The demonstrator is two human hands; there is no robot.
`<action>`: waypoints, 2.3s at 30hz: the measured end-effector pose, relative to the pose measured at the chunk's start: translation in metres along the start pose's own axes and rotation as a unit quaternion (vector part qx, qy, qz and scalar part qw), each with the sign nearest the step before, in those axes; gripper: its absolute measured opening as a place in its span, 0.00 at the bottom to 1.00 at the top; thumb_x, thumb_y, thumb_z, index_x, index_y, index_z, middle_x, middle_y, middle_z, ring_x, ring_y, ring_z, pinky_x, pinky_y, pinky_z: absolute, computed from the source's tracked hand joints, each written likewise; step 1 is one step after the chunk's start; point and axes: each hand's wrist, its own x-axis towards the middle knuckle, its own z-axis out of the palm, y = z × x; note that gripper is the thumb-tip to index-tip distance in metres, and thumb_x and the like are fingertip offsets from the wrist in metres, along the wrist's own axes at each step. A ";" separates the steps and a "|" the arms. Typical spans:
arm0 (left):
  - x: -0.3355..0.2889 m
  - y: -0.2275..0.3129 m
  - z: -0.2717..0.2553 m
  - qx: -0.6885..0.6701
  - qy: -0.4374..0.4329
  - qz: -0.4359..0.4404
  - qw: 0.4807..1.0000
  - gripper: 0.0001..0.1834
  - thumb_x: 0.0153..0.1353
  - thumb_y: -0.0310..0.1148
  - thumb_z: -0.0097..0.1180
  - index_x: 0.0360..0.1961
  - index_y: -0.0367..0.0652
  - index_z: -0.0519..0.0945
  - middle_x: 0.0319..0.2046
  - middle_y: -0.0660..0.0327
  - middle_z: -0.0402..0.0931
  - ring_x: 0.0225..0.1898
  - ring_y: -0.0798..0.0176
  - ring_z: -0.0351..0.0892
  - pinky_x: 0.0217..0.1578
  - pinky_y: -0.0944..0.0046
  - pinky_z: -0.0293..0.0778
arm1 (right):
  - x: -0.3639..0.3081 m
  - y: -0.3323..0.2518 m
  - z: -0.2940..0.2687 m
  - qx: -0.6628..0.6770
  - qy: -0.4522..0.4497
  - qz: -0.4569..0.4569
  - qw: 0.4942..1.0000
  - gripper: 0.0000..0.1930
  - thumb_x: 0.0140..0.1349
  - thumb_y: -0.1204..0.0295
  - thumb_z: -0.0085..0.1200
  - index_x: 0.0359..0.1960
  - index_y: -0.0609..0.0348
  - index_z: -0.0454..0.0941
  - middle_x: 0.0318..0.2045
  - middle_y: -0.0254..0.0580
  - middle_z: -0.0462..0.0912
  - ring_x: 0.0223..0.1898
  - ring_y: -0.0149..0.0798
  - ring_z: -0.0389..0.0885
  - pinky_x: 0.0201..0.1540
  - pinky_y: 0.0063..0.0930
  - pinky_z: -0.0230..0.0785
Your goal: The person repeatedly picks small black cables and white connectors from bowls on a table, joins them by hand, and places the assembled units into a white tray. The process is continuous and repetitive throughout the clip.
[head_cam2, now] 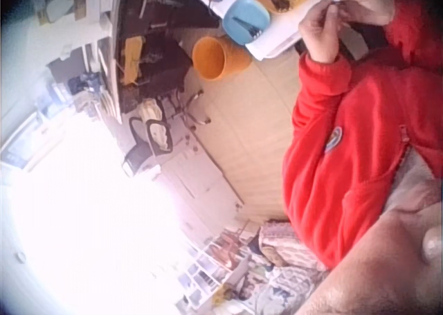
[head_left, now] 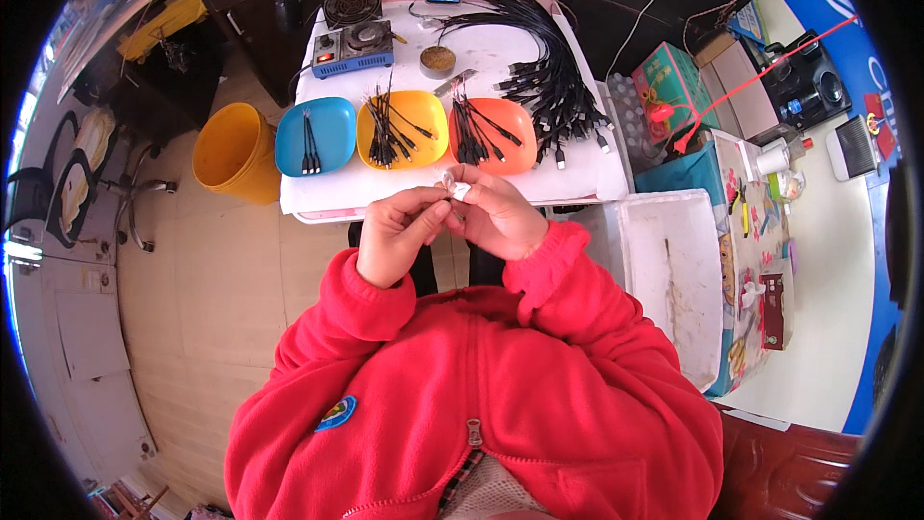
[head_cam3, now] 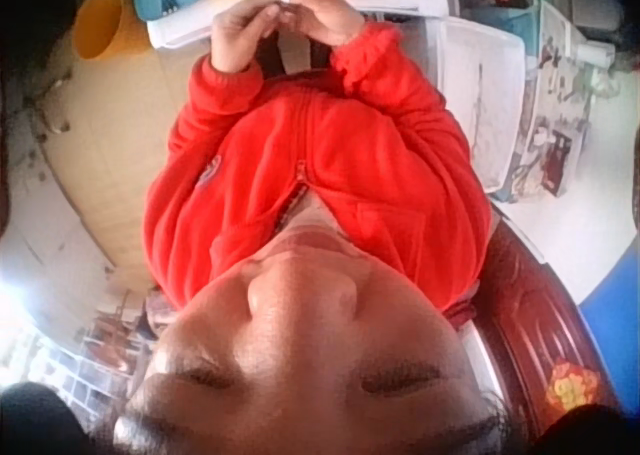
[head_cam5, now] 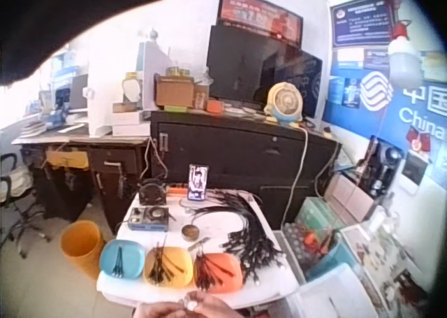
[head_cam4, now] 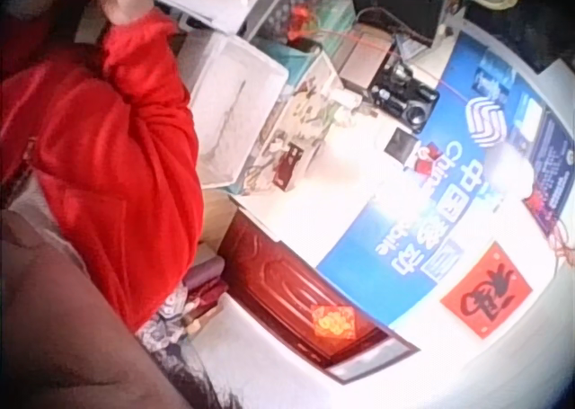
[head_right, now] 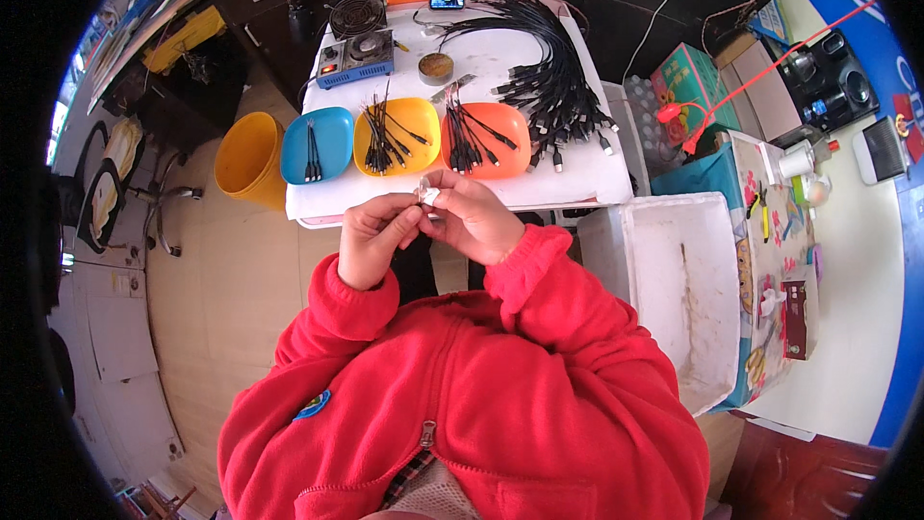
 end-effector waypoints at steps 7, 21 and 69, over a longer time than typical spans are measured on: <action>0.017 -0.015 -0.011 -0.071 0.052 -0.030 0.996 0.08 0.66 0.24 0.51 0.42 0.30 0.78 0.26 0.59 0.79 0.21 0.76 0.65 0.24 0.76 0.63 | 0.064 -0.045 -0.080 -0.676 0.254 -0.187 0.666 0.07 0.55 0.72 0.59 0.30 0.63 0.77 0.27 0.42 0.80 0.33 0.40 0.81 0.37 0.32 0.73; 0.025 -0.017 -0.008 -0.218 0.153 -0.045 0.963 0.08 0.66 0.25 0.50 0.42 0.33 0.77 0.37 0.51 0.81 0.38 0.62 0.82 0.37 0.67 0.78 | 0.045 -0.039 -0.043 -0.640 0.280 -0.253 0.669 0.05 0.52 0.76 0.60 0.29 0.61 0.76 0.26 0.39 0.80 0.27 0.36 0.80 0.32 0.28 0.73; -0.005 0.016 0.025 -0.253 -0.118 -0.130 0.951 0.08 0.67 0.27 0.49 0.39 0.34 0.79 0.24 0.64 0.73 0.20 0.75 0.58 0.22 0.75 0.55 | -0.048 -0.032 0.030 -0.120 0.000 -0.090 0.989 0.08 0.64 0.71 0.54 0.43 0.55 0.72 0.34 0.27 0.77 0.36 0.23 0.76 0.38 0.17 0.67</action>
